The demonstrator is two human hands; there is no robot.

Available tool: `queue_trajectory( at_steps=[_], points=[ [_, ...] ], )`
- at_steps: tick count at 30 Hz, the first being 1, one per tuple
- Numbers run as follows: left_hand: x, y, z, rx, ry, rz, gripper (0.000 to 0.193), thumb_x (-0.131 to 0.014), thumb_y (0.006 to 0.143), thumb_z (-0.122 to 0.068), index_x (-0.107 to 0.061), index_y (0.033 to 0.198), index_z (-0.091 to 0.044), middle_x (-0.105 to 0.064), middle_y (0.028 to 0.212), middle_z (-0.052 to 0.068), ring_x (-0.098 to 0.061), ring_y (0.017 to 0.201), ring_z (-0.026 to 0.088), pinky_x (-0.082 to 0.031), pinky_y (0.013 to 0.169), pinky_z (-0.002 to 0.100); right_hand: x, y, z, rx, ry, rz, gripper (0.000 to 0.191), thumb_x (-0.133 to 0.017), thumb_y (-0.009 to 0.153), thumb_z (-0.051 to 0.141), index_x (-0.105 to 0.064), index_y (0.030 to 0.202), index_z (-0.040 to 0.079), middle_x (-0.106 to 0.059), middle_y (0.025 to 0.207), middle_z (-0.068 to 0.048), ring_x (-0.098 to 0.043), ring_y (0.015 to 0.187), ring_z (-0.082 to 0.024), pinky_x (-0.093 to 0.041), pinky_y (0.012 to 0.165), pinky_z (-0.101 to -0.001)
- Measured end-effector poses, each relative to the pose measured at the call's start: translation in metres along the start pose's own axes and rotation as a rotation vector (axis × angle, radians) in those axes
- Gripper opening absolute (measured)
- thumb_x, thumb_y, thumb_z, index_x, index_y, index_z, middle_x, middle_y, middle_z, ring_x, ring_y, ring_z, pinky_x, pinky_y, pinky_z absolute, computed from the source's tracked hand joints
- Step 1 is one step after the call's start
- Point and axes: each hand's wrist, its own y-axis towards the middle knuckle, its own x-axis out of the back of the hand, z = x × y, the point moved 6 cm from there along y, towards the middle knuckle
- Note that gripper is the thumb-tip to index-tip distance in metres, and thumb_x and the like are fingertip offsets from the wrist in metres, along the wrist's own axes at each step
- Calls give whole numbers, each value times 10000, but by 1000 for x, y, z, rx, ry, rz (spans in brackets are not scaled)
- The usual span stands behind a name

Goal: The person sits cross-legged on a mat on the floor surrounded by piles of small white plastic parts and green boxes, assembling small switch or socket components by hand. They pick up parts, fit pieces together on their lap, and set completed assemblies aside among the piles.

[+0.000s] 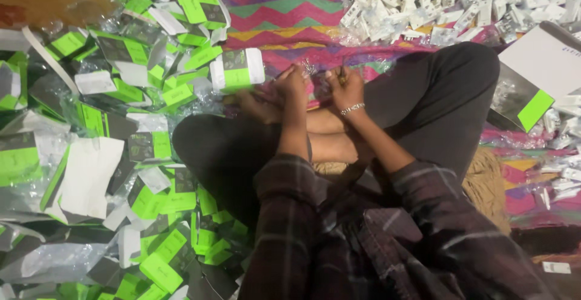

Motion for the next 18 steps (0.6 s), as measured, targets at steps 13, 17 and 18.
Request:
queue_trajectory(
  at_steps=[13, 17, 18],
  points=[
    [-20, -38, -71, -660, 1163, -54, 337, -864, 791, -278, -717, 718, 17, -680, 657, 197, -598, 545, 271, -478, 617, 422, 4, -3, -9, -66, 145, 72, 218, -738, 983, 186, -654, 866, 21, -639, 715, 2, -545, 642, -68, -465, 585, -264],
    [-29, -29, -65, -645, 1233, 26, 282, -845, 789, -278, -736, 758, -19, -719, 730, 163, -688, 636, 305, -525, 669, 444, 4, -7, -14, -69, 183, 86, 206, -733, 987, 175, -669, 879, 12, -660, 733, -2, -571, 660, -68, -481, 604, -259],
    [-30, -25, -62, -621, 1308, 14, 261, -844, 777, -290, -757, 783, -44, -734, 769, 154, -708, 667, 303, -535, 670, 448, 3, -8, -14, -66, 197, 93, 203, -730, 986, 176, -671, 884, 11, -668, 741, -1, -583, 664, -67, -490, 609, -255]
  ],
)
